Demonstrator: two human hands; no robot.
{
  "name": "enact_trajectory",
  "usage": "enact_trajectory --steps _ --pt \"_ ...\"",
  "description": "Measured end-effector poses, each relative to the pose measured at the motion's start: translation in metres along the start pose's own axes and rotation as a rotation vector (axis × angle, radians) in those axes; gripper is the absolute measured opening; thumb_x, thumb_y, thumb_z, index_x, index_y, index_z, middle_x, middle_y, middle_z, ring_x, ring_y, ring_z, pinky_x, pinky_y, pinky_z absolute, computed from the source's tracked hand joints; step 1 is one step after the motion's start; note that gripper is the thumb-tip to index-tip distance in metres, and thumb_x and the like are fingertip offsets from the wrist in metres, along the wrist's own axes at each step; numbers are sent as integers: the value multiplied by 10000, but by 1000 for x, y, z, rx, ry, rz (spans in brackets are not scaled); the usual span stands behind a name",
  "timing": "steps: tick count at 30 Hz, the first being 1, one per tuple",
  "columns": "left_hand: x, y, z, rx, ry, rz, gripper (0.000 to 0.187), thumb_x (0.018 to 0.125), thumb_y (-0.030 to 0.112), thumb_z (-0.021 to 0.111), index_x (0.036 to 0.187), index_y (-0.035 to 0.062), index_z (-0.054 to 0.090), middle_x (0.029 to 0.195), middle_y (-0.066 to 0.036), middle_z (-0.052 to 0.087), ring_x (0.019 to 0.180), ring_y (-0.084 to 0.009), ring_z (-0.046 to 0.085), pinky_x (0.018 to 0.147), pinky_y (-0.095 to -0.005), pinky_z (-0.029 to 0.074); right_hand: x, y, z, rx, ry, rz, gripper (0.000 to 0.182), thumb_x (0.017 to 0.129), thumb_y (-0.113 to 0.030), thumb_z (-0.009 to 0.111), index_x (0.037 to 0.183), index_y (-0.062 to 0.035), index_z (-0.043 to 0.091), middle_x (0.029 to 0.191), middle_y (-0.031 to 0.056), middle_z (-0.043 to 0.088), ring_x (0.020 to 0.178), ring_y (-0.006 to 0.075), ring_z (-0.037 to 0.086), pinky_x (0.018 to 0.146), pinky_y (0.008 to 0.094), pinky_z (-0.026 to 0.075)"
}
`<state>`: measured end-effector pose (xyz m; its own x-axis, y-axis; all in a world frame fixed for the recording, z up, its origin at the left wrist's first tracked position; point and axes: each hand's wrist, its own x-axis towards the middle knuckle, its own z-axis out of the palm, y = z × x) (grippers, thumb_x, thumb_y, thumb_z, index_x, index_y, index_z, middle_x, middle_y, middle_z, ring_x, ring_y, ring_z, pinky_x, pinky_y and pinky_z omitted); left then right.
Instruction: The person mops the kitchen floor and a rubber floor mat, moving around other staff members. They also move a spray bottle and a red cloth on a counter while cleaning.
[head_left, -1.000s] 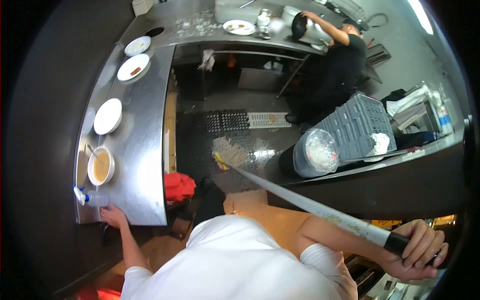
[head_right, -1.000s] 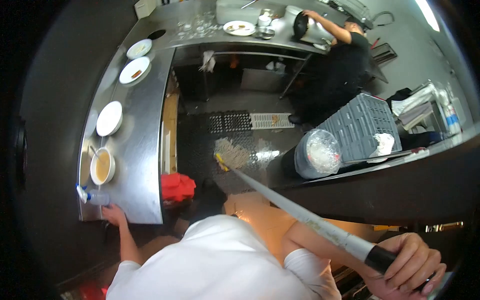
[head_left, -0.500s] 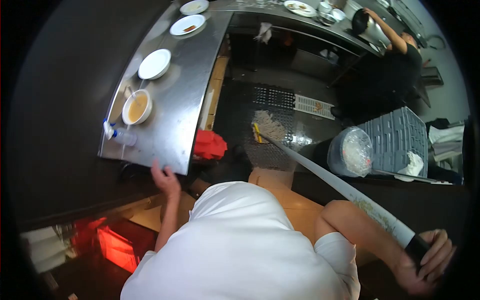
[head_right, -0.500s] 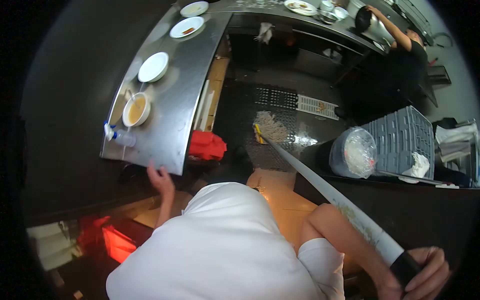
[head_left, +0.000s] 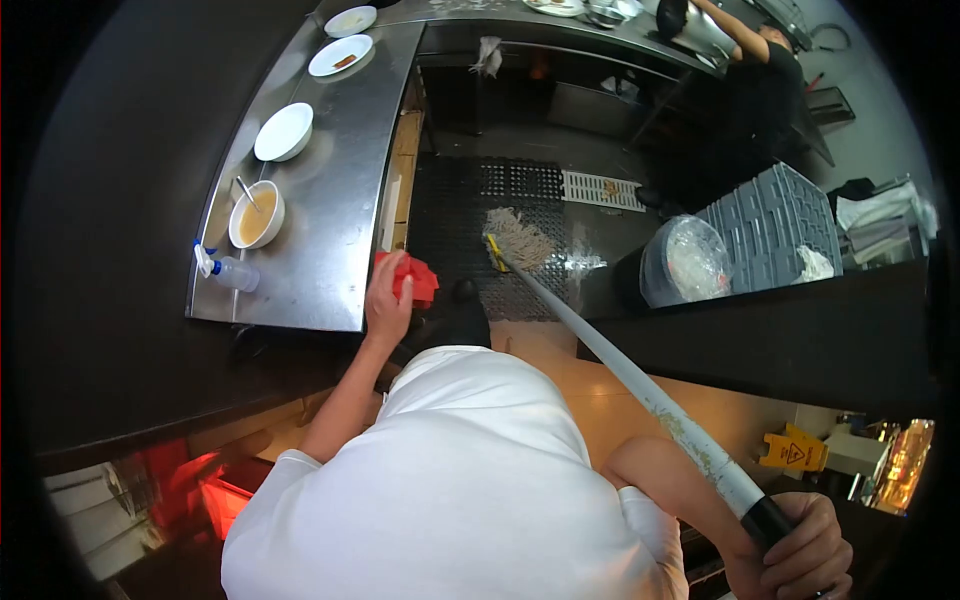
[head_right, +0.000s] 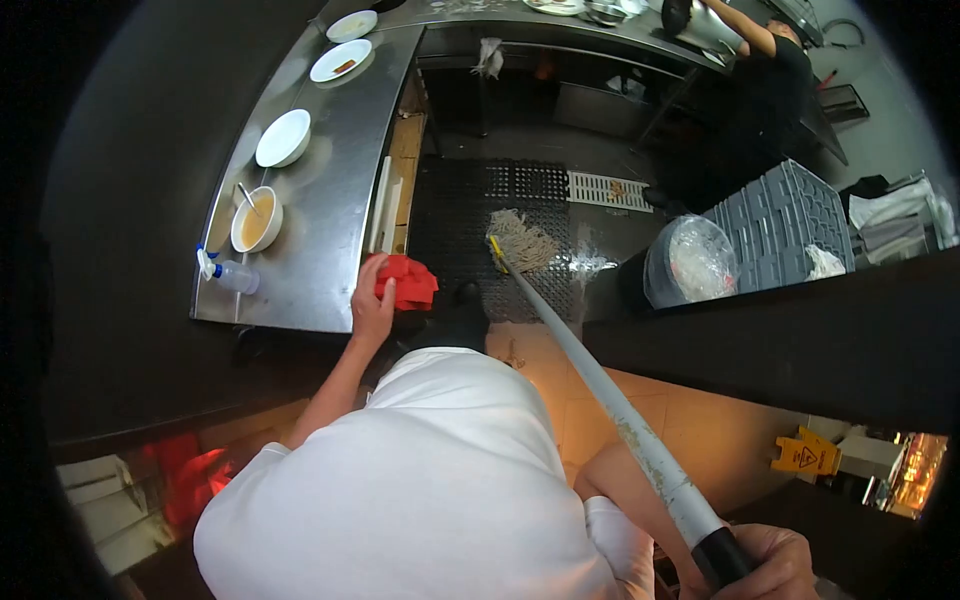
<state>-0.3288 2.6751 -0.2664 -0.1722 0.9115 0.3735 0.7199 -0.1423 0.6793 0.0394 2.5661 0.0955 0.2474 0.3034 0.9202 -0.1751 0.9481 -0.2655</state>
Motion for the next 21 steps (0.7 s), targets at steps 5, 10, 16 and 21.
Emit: enact_trajectory --steps 5,10,16,21 --pt "45 -34 5 -5 104 -28 363 882 42 586 1240 -6 555 1211 -176 590 1074 -331 609 946 -385 481 -9 -12 7 -82 84 -26 139 822 -146 682 767 -60 587 573 -17 568 453 57 568 457 150 471" --pt "97 -78 16 142 168 -26 356 881 68 583 1235 29 576 1210 -144 592 1105 -303 595 967 -384 464 -7 -3 20 -117 51 -49 173 819 -162 699 759 -55 576 571 -8 568 451 62 576 442 155 489" --pt "132 -114 30 169 107 -60 356 865 75 597 1215 10 579 1233 -170 581 1157 -349 563 1004 -411 440 29 51 32 119 -336 105 305 984 -388 556 1085 -101 565 801 -14 510 588 97 505 552 235 436" --pt "131 -138 35 149 73 -62 341 845 59 606 1178 -12 600 1253 -182 575 1174 -362 542 1028 -424 418 58 121 67 49 7 63 232 827 -159 732 859 -95 511 620 -25 494 405 44 456 382 151 390"
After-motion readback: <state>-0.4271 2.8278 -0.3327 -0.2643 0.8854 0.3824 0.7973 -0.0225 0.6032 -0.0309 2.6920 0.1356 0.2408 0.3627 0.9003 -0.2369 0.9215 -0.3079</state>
